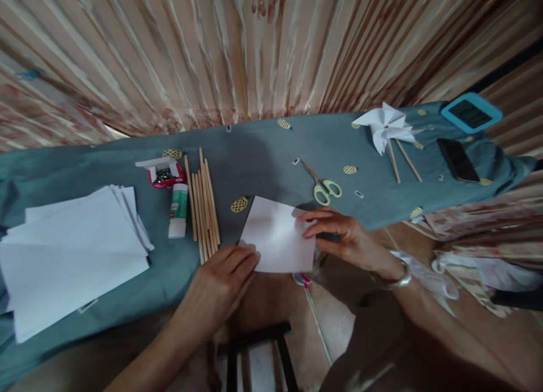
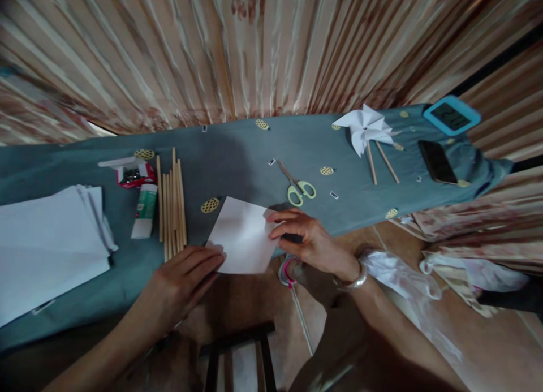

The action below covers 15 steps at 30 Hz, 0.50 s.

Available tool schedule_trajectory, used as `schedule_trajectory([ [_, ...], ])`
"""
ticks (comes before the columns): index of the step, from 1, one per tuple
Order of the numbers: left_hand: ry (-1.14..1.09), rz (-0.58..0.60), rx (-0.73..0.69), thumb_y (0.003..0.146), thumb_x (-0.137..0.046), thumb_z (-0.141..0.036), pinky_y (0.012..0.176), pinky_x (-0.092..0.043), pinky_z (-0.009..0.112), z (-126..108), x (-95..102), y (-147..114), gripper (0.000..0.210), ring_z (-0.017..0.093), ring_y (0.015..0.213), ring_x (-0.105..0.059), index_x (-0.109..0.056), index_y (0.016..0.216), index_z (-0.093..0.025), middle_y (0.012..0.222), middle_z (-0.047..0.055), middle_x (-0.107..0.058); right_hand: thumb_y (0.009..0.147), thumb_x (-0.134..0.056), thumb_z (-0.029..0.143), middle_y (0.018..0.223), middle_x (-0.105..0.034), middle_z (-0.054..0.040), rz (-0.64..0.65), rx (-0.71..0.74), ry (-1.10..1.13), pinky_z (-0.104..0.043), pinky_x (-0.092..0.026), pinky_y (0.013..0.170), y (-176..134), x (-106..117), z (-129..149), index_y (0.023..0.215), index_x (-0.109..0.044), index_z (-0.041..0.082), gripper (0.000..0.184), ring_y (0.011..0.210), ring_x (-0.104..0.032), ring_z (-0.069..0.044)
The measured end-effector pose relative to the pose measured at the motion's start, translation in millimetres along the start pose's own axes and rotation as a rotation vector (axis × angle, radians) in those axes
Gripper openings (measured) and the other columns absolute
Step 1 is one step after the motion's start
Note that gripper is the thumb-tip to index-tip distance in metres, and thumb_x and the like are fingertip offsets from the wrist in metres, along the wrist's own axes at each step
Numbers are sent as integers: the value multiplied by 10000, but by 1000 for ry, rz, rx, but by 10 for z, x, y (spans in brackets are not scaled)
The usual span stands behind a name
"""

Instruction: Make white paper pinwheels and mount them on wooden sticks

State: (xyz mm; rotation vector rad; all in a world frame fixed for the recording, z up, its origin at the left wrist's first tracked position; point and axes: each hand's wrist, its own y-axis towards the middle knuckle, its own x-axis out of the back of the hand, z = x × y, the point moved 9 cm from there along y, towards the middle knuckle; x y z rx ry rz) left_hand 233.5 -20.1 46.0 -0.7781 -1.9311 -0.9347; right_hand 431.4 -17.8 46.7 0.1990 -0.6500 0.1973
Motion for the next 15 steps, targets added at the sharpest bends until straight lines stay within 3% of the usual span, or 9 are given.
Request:
schedule_trajectory([
  [3,23,7,-57,895,-551,-104,910,-571,372,-42,-14,-81,220,228,1063,-630,-640,1095,-100,1124,112,-695,864,-632,192,1230,-664,-62,60,-4,-37,-459,-485,998,-109,-35,-61,1006,-712,252,174,1192,-579,-221],
  [6,19,8,-61,904,-546,-113,921,-570,362,-36,-11,-126,230,220,1073,-624,-635,1115,-99,1146,109,-690,873,-637,217,1204,-678,-55,37,-17,17,-452,-488,991,-146,-51,-112,1003,-718,254,158,1173,-588,-217],
  [10,23,-18,-7,914,-534,-120,873,-590,343,-16,72,-84,232,203,990,-658,-611,1132,-116,1078,93,-712,882,-642,280,1013,-739,-40,-88,-111,113,-383,-545,882,-89,-4,-174,935,-740,245,116,985,-664,-191],
  [15,2,-81,77,940,-489,-153,729,-612,303,54,163,-32,448,191,847,-689,-411,1382,-143,959,83,-721,852,-665,339,842,-749,-19,-207,-278,147,-281,-567,697,44,5,-263,883,-747,226,143,761,-684,-156],
])
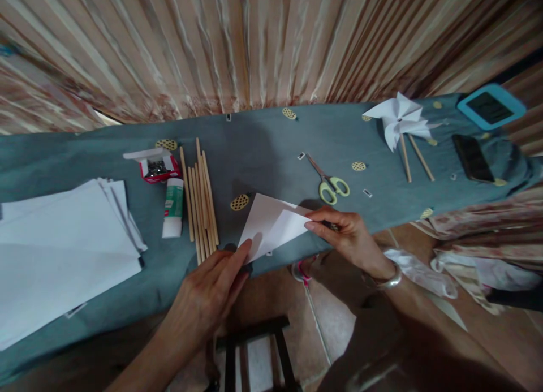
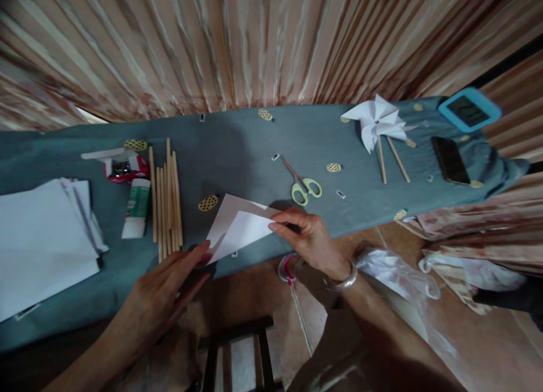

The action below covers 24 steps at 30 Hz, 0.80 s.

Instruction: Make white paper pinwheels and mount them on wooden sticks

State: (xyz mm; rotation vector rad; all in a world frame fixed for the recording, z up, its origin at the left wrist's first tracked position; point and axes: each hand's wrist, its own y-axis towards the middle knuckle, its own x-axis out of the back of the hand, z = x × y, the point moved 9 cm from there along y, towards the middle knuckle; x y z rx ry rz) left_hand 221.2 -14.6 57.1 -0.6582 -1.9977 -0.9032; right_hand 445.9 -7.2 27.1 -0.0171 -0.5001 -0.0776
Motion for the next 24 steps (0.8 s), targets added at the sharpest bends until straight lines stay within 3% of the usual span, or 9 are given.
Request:
schedule_trajectory([
  [4,-9,9,25,947,-473,-168,699,-618,306,61,-14,7,508,194,804,-701,-339,1436,-150,945,88,-716,837,-673,311,860,-761,-14,-14,-13,-45,-300,-574,725,112,-92,-28,902,-746,234,125,776,-702,-169],
  [7,17,0,47,945,-475,-189,802,-612,346,36,0,39,502,226,986,-685,-346,1428,-136,1133,146,-679,842,-663,303,946,-764,-27,-34,-13,-80,-315,-579,751,165,-140,-58,966,-737,238,158,836,-713,-186],
  [10,56,13,-19,930,-477,-146,993,-528,417,-158,-59,90,461,281,1311,-494,-401,1382,-105,1344,186,-571,850,-652,297,978,-761,-37,-49,-37,-129,-321,-577,749,191,-170,-72,997,-730,234,178,854,-715,-195],
  [13,56,75,-106,915,-444,-90,1100,-426,450,-387,-244,119,444,273,1445,-283,-436,1358,-87,1431,168,-505,853,-649,288,998,-757,-45,-66,-46,-178,-332,-566,774,208,-187,-51,999,-727,223,178,877,-710,-202],
  [18,93,131,-76,921,-451,-170,1107,-386,537,-423,-524,123,470,318,1468,-143,-402,1365,-25,1472,222,-435,844,-657,317,954,-758,-47,-122,-38,-234,-320,-547,701,237,-203,-31,981,-734,225,182,771,-685,-186],
  [21,91,157,-50,909,-500,-195,1100,-388,552,-351,-616,96,523,337,1461,-123,-371,1382,-13,1480,252,-406,849,-647,349,905,-755,-44,-150,-25,-254,-301,-528,634,251,-211,-13,978,-735,226,198,670,-645,-163],
  [24,80,164,-34,890,-547,-212,1100,-389,556,-307,-645,74,586,341,1461,-99,-342,1399,-6,1490,268,-379,859,-636,349,897,-751,-40,-158,-9,-254,-307,-528,663,252,-219,20,984,-732,230,198,674,-635,-161],
])
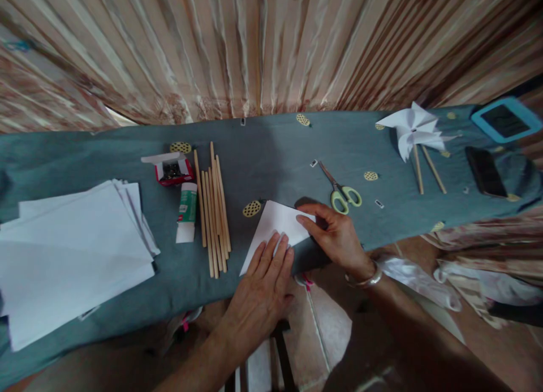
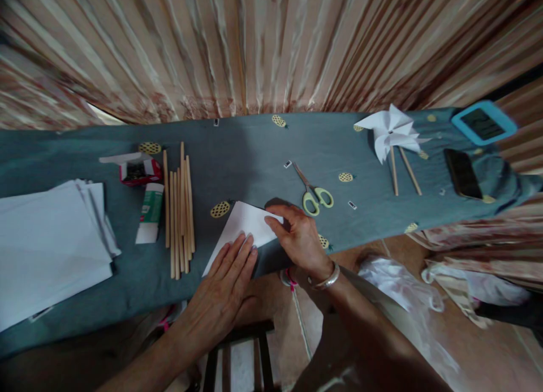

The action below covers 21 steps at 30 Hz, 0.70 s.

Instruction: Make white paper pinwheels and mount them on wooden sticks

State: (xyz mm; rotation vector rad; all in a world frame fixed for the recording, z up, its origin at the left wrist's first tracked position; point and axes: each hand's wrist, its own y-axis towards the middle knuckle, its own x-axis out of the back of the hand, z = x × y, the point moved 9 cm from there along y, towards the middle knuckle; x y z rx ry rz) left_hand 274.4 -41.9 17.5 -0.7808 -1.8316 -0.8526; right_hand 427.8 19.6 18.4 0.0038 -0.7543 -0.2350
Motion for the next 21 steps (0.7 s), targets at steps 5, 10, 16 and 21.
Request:
schedule_trajectory([
  [5,-7,5,-2,866,-594,-224,1098,-398,551,-9,10,2,623,369,1455,-96,-353,1385,24,1481,292,-378,871,-628,307,926,-742,-36,22,23,-3,-316,-526,691,-15,-9,39,1029,-724,246,195,702,-632,-163],
  [10,8,4,7,866,-595,-228,1083,-411,558,-34,19,-11,604,395,1439,-135,-370,1371,15,1471,297,-389,892,-607,265,1005,-743,-44,40,108,19,-366,-532,822,-21,-17,128,1055,-713,244,195,888,-669,-200],
  [16,19,12,3,850,-603,-189,1079,-401,582,-61,-4,-40,604,412,1443,-97,-373,1365,27,1470,321,-370,912,-579,241,1057,-733,-56,35,203,-37,-387,-522,896,-34,-21,248,1083,-702,230,211,986,-652,-217],
  [21,58,19,-19,845,-574,-137,1084,-386,586,-87,-19,-52,597,415,1445,-94,-361,1379,22,1475,309,-370,919,-566,242,1065,-728,-67,43,226,-54,-406,-521,913,-33,-32,255,1097,-702,223,226,1012,-647,-227],
])
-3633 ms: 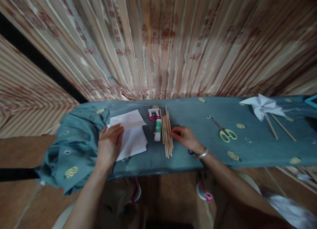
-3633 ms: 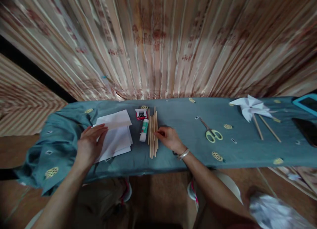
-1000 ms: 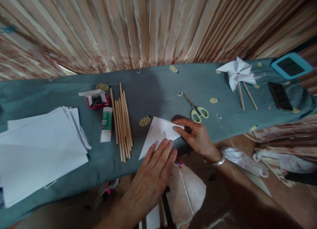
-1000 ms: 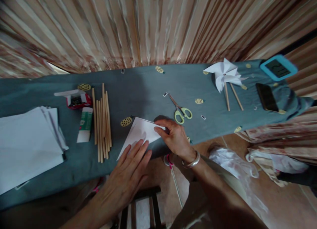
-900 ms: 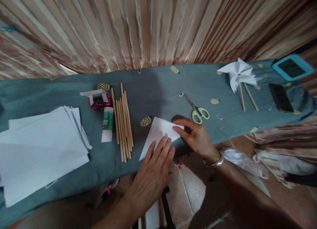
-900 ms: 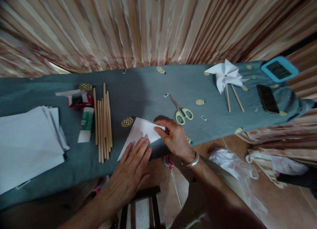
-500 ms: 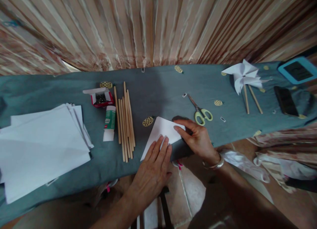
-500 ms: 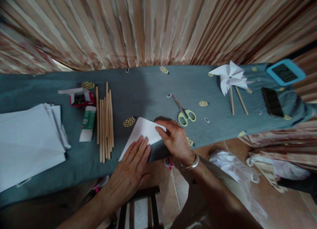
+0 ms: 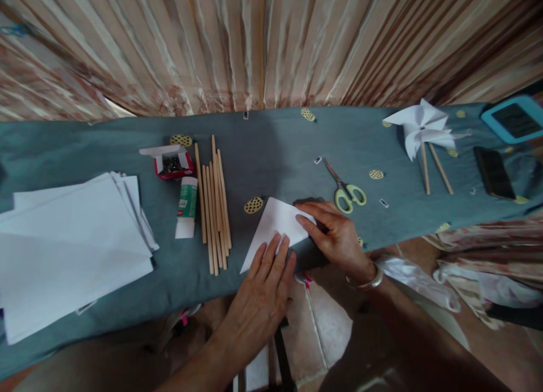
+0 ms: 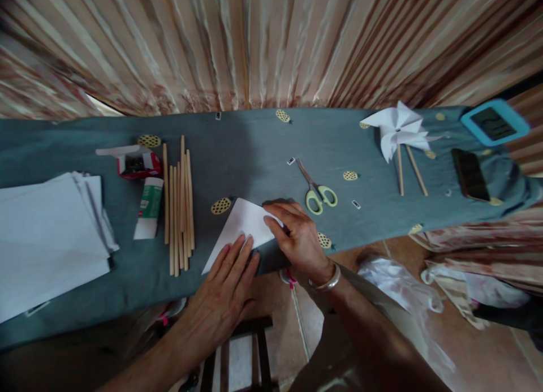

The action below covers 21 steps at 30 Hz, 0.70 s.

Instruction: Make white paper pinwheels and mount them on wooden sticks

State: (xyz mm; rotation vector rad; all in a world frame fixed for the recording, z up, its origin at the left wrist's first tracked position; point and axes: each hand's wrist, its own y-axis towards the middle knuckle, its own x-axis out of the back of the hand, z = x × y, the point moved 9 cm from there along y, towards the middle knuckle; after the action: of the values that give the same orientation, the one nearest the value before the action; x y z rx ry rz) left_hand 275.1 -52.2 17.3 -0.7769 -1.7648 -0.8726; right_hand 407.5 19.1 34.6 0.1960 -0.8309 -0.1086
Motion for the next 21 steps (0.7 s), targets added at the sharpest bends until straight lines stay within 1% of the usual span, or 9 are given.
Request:
schedule_trajectory([
  [4,27,38,-6,865,-560,-176,1102,-351,591,-20,-52,-15,585,414,1449,-63,-361,1382,11,1506,292,-330,912,-580,242,1068,-724,-69,5,37,18,-410,-523,914,3,-3,4,1101,-699,218,224,1015,-648,-222],
  [7,45,53,-6,878,-544,-215,1106,-345,588,-29,-73,-27,582,420,1445,-87,-361,1389,-2,1508,277,-339,913,-581,232,1075,-720,-66,9,52,13,-408,-522,917,2,-8,7,1101,-697,216,221,1016,-643,-216],
  [12,56,52,-1,878,-531,-205,1104,-352,580,-30,-61,-27,567,422,1443,-120,-369,1385,-10,1495,270,-367,913,-584,234,1068,-714,-76,13,64,-20,-410,-523,912,4,-19,15,1100,-695,206,219,1005,-640,-218],
  [17,56,46,0,874,-541,-196,1098,-355,585,-34,-64,-23,581,435,1438,-121,-361,1390,1,1479,286,-380,917,-574,233,1069,-710,-78,13,76,-36,-406,-526,909,11,-23,28,1104,-696,201,225,1000,-640,-218],
  [21,60,49,1,876,-555,-218,1101,-347,590,-39,-82,-40,599,442,1441,-97,-356,1396,0,1491,294,-352,919,-573,240,1064,-708,-83,19,84,-52,-404,-528,906,12,-31,26,1105,-697,193,229,1002,-638,-222],
])
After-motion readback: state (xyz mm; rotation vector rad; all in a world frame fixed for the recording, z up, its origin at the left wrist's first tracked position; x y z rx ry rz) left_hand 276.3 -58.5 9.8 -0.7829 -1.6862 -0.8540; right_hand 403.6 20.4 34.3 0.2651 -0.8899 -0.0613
